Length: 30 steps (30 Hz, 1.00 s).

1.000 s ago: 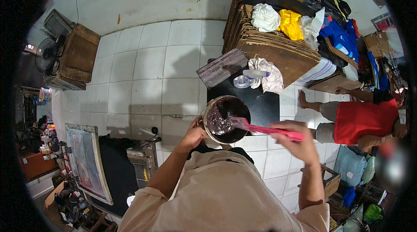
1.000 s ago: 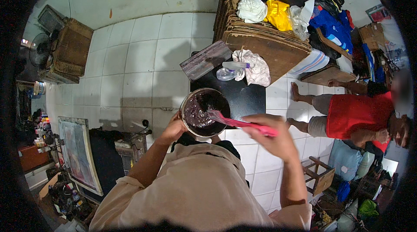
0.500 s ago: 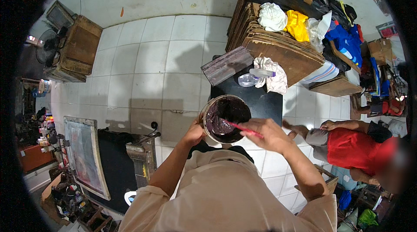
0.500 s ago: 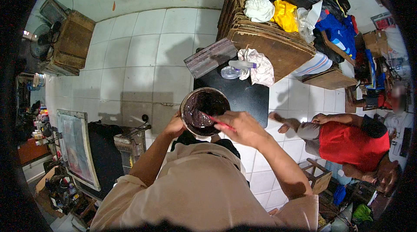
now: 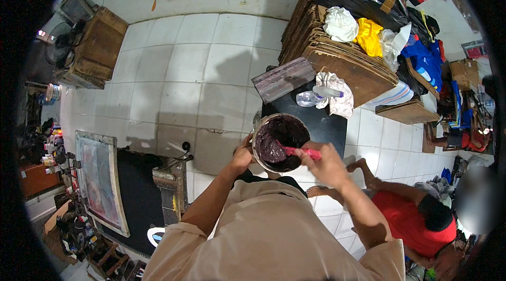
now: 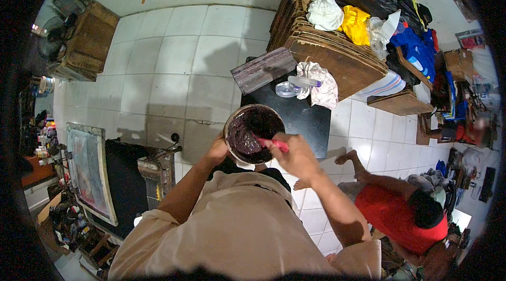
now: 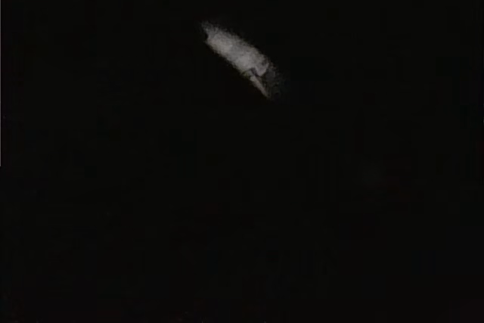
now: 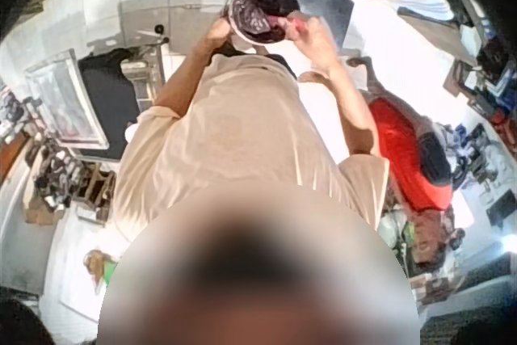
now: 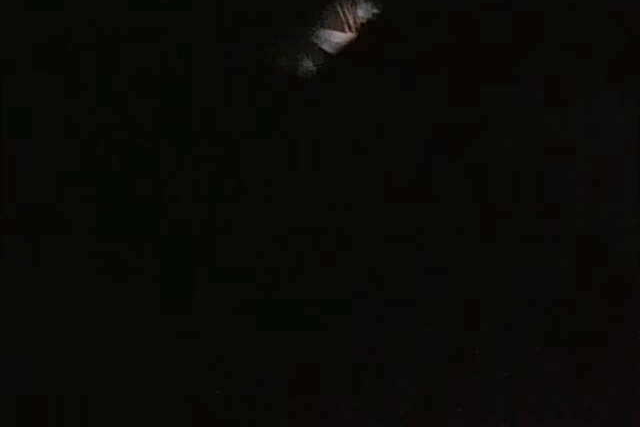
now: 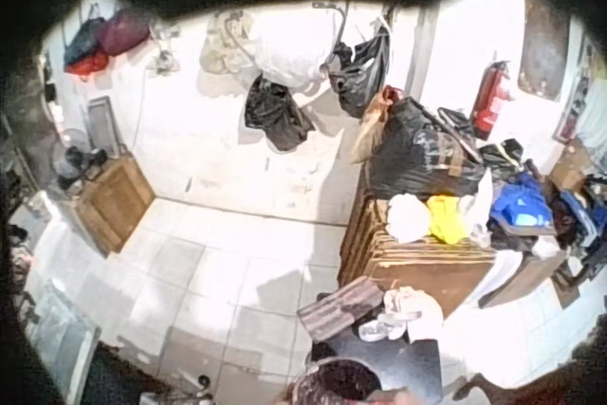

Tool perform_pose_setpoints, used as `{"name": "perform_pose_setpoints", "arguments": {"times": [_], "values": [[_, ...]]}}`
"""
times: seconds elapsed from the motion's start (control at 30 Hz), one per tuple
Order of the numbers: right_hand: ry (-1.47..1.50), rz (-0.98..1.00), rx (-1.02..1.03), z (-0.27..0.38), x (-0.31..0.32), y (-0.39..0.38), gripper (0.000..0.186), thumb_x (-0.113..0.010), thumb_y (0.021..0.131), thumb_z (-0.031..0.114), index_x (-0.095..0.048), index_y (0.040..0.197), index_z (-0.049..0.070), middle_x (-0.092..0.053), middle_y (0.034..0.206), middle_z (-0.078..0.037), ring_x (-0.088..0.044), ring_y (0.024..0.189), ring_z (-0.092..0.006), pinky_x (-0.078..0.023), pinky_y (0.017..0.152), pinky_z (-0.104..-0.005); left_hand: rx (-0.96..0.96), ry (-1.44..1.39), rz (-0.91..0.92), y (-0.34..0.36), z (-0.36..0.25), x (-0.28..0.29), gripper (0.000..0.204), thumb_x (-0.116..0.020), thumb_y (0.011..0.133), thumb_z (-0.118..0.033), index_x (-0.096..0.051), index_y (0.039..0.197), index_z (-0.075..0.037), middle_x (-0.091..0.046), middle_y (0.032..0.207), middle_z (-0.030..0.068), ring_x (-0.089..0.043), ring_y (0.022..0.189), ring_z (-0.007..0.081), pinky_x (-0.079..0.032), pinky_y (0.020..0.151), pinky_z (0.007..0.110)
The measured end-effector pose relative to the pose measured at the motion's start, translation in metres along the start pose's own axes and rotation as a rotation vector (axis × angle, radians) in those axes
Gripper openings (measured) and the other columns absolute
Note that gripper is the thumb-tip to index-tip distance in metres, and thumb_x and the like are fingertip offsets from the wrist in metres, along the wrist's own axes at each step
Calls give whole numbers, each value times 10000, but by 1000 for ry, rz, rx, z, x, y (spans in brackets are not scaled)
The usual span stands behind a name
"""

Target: The person applies masking tape to the edges of a silkscreen frame, then wipes the screen surface with a sponge and cloth. They stir a dark viscous substance in a bucket and pour it onto the screen.

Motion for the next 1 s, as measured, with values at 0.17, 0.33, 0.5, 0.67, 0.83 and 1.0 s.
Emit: {"name": "perform_pose_setpoints", "arguments": {"times": [0.17, 0.33, 0.5, 0.67, 0.83, 1.0], "values": [[-159, -9, 97, 35, 61, -11, 255, -739, 997, 236, -744, 907, -2, -701, 810, -231, -653, 734, -470, -513, 654, -494, -127, 21, 104, 2, -1, -5, 547, -566, 1095, -129, -406, 1618, -114, -619, 1451, 98, -703, 1185, 240, -664, 873, 388], [-83, 56, 114, 45, 49, -21, 196, -751, 983, 212, -782, 962, 19, -720, 846, -221, -682, 746, -432, -547, 680, -467, -204, -13, 117, -1, -8, -9, 496, -522, 1097, -62, -467, 1587, -123, -645, 1410, 91, -707, 1161, 226, -661, 882, 372], [-332, 58, 187, 21, 0, 1, 214, -707, 1008, 255, -730, 970, 46, -714, 847, -204, -693, 781, -445, -546, 696, -526, -123, 71, 41, 2, -2, -2, 483, -519, 1103, -73, -481, 1581, -138, -643, 1412, 72, -684, 1181, 200, -649, 894, 360], [-350, -67, 238, 3, 7, -1, 250, -712, 1006, 279, -697, 923, 43, -684, 804, -216, -679, 774, -447, -535, 685, -536, -183, -26, 84, 6, 1, -4, 494, -507, 1107, -76, -448, 1593, -143, -628, 1421, 69, -673, 1191, 201, -630, 936, 352], [-200, 137, 179, 12, -27, -3, 261, -722, 1002, 291, -698, 911, 47, -703, 808, -214, -680, 760, -463, -536, 690, -545, -186, 46, 39, 15, 13, 3, 553, -514, 1097, -86, -352, 1626, -76, -610, 1426, 124, -657, 1225, 226, -617, 965, 370], [-184, 34, 8, 11, 13, 5, 191, -737, 1006, 203, -794, 1019, 21, -739, 855, -212, -707, 745, -404, -545, 681, -456, -207, -59, 69, 15, 15, 3, 544, -582, 1070, -93, -408, 1584, -53, -628, 1395, 121, -655, 1211, 220, -608, 948, 365]]}}
Point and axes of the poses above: each hand's wrist, its own y-axis towards the middle knuckle, its own x-axis out of the back of the hand, z = x × y, the point moved 7 cm from there along y, towards the middle knuckle
